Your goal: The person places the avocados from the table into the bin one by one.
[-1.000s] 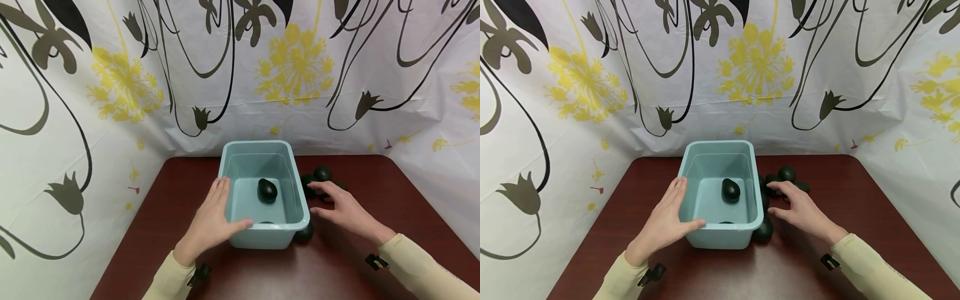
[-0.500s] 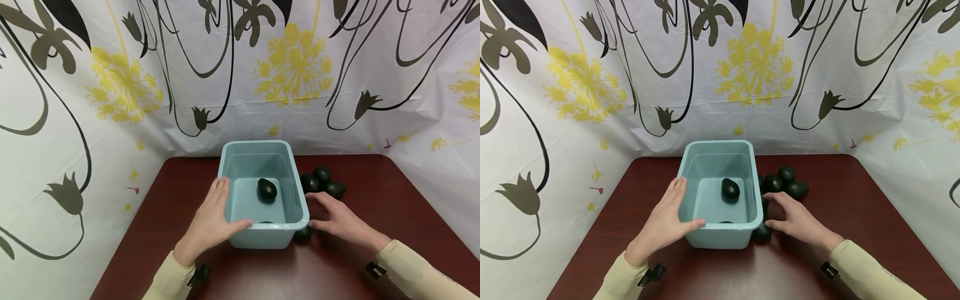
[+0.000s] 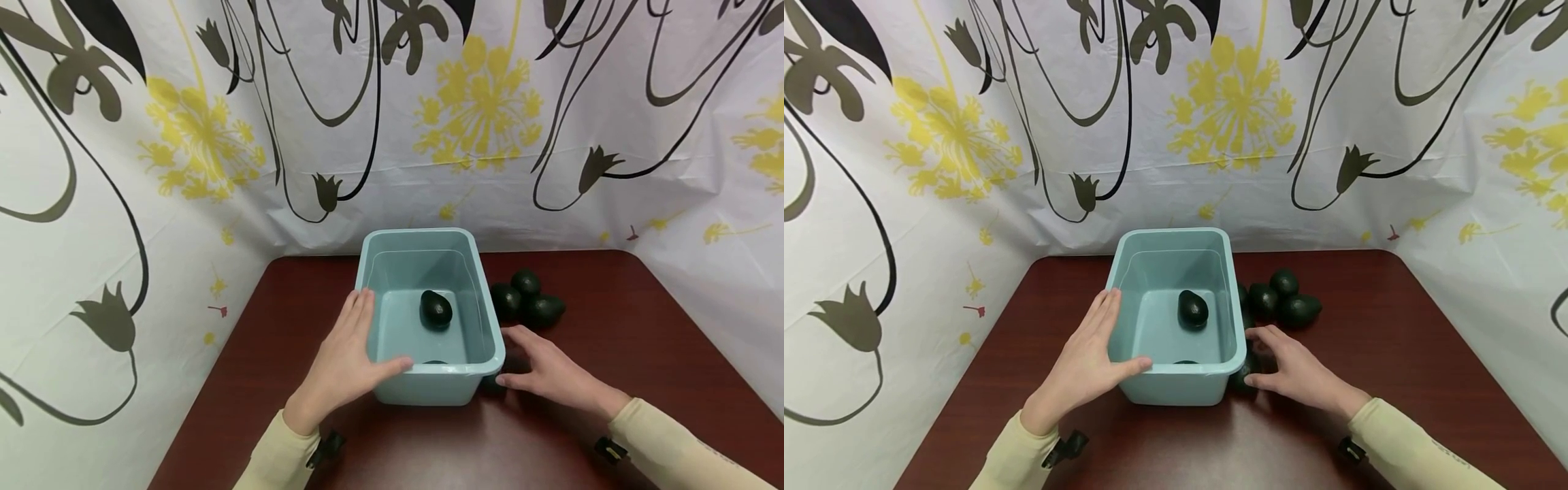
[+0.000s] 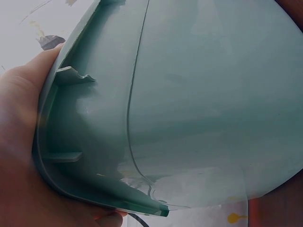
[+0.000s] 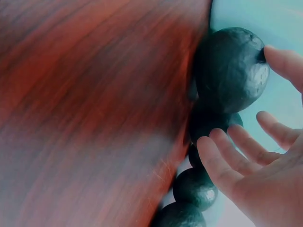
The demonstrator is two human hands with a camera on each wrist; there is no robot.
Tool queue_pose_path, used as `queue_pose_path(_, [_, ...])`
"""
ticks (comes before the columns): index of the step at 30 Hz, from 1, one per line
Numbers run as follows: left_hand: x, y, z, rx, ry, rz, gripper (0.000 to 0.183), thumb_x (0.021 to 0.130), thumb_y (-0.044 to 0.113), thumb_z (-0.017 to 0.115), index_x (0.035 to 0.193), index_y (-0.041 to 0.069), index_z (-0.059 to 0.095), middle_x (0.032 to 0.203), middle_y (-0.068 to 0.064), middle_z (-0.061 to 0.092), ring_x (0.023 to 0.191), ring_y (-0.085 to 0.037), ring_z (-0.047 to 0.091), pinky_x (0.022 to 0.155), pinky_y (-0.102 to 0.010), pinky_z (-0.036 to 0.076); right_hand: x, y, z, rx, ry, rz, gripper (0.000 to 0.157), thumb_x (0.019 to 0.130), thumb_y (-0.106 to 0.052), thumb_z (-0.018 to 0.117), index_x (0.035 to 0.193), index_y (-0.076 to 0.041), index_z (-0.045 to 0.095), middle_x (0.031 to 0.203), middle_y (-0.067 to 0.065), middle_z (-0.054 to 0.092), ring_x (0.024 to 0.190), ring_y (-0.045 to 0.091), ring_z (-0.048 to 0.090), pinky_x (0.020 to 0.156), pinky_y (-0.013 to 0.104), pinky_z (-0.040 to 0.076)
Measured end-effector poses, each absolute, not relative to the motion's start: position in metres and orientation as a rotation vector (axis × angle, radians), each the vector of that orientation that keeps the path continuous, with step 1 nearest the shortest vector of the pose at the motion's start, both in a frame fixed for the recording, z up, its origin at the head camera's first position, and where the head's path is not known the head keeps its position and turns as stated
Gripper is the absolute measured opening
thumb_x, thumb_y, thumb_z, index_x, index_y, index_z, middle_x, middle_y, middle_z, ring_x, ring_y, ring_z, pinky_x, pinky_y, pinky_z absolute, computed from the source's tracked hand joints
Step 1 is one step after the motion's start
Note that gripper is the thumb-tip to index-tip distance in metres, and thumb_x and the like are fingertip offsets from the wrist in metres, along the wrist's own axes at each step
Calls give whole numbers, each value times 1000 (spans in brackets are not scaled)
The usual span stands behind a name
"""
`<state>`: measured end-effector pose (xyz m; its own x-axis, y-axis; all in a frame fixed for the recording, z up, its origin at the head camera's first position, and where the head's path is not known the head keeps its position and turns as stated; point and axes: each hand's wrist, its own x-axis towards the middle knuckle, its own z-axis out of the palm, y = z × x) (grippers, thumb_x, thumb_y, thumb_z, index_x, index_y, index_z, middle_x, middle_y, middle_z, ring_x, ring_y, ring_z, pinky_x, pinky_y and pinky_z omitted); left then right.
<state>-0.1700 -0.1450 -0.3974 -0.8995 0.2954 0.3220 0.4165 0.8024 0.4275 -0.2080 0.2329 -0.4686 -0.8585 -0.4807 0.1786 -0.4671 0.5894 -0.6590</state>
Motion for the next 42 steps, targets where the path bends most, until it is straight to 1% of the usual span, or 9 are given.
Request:
queue_pose_path(8, [-171,-144,-396,-555,-2750,-732,120,78,84,57,161,8,17,168,-2,12,154,-22,6,117,-46,26,-208,237,-472,-941,2873,-1076,55,86,-33,83,134,-31,56,122,-16,55,109,6,63,90,40,55])
queue_pose_path(14, [-171,-145,-396,-551,-2757,-734,119,78,85,56,162,11,15,168,1,10,154,-22,6,117,-47,26,-208,237,-472,-1061,2965,-978,46,89,-25,80,129,-36,61,120,-18,55,110,4,59,90,29,51])
queue_pose_path(17, [-172,-145,-395,-551,-2761,-739,118,78,85,55,162,13,13,168,2,8,154,-21,5,116,-49,27,-207,236,-471,-1087,2996,-945,49,88,-22,80,130,-38,60,122,-18,55,111,3,57,90,27,50])
queue_pose_path(21, [-173,-146,-396,-554,-2758,-745,117,78,85,55,162,15,13,168,4,8,154,-20,5,115,-49,28,-206,234,-472,-1091,3024,-883,52,88,-22,79,134,-36,58,125,-18,56,113,3,57,90,34,52])
queue_pose_path(25, [-172,-146,-397,-550,-2756,-752,118,78,85,55,162,14,14,168,3,8,154,-20,4,115,-49,28,-203,230,-475,-1025,3052,-815,62,83,-35,83,138,-36,54,127,-19,53,109,2,57,87,36,53])
queue_pose_path(28, [-172,-146,-397,-543,-2755,-753,119,78,86,54,162,13,15,168,3,8,154,-20,4,115,-50,29,-200,226,-478,-949,3078,-781,72,76,-47,87,139,-37,53,126,-21,51,100,2,58,81,33,53])
queue_pose_path(31, [-172,-145,-398,-545,-2752,-753,119,78,86,54,162,13,15,168,3,8,154,-20,4,115,-50,28,-198,222,-479,-890,3112,-747,78,71,-53,88,139,-37,52,123,-20,50,90,2,57,74,32,53])
queue_pose_path(37, [-172,-144,-398,-553,-2745,-765,119,78,86,55,162,13,15,168,3,8,154,-20,5,115,-49,29,-196,219,-479,-768,3176,-687,78,67,-58,89,133,-36,54,115,-17,52,81,4,57,62,33,50])
queue_pose_path(42, [-172,-144,-399,-554,-2743,-755,120,78,86,55,162,9,18,168,1,10,154,-22,6,115,-50,30,-199,218,-484,-723,3241,-634,77,67,-58,88,131,-30,55,111,-11,56,78,9,59,56,37,49])
